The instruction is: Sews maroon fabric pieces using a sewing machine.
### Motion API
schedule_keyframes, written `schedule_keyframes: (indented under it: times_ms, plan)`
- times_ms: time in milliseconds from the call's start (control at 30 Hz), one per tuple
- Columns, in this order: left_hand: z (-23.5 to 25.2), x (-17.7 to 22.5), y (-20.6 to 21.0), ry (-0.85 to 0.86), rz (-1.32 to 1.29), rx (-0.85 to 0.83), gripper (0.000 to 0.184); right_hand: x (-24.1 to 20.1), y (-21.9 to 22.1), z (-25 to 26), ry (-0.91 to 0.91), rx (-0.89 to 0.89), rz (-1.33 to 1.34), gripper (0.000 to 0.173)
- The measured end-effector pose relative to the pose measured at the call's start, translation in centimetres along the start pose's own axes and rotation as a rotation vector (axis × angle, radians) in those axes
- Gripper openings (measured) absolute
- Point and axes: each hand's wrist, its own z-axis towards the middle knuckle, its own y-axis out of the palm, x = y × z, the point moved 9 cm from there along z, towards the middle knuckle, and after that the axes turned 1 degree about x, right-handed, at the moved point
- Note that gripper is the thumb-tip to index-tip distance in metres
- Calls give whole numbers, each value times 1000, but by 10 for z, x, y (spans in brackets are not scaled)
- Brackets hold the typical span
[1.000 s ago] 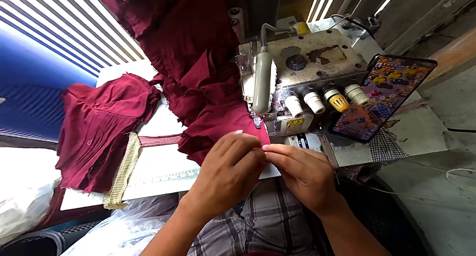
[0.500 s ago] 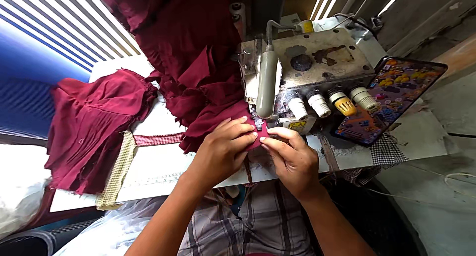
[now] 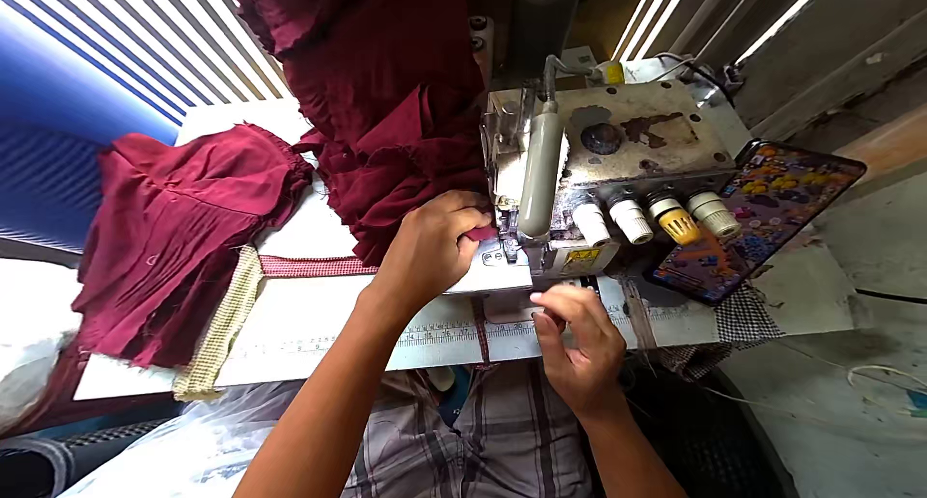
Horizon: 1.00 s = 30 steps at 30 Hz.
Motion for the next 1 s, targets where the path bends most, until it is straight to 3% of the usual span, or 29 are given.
schedule_keyframes:
  times_ms: [100,167,300,367,467,533,600,633,700,767,900,967,1000]
  plan:
    - [-5,-5,2,-141,10,72,20,18,21,-19,52,-124,38,32]
    - [-13,-4,5,-235,42,80,25,23,37,-24,52,-228,-94,32]
    - [-33,6,11,-310,77,-48,37,24,47,-23,34,-285,-216,35]
    - [-36,3,-14,-304,34,-60,33,23,47,-22,14,-273,-236,35]
    - [-24,-20,-96,-336,89,270,31,21,46,-22,-10,-258,-234,34]
    - [-12,-53,-119,-420,112,344,35,22,45,-24,-12,-257,-233,34]
    - [-1,-91,-90,-520,-54,165,76,21,46,-24,-19,-252,-236,34]
    - [0,-105,-65,-539,-122,81,86,21,46,-25,-22,-248,-240,34]
    - [4,-112,-39,-491,-68,42,67,20,46,-25,-30,-236,-249,34]
    - [10,-91,-67,-433,133,196,54,20,46,-25,-21,-243,-255,32]
    - [39,-32,-178,-352,535,683,64,20,48,-27,-2,-281,-278,30]
    - [84,-35,-212,-324,656,770,76,19,49,-26,-7,-296,-290,30]
    - [115,-48,-220,-320,689,734,79,19,50,-25,-10,-305,-298,30]
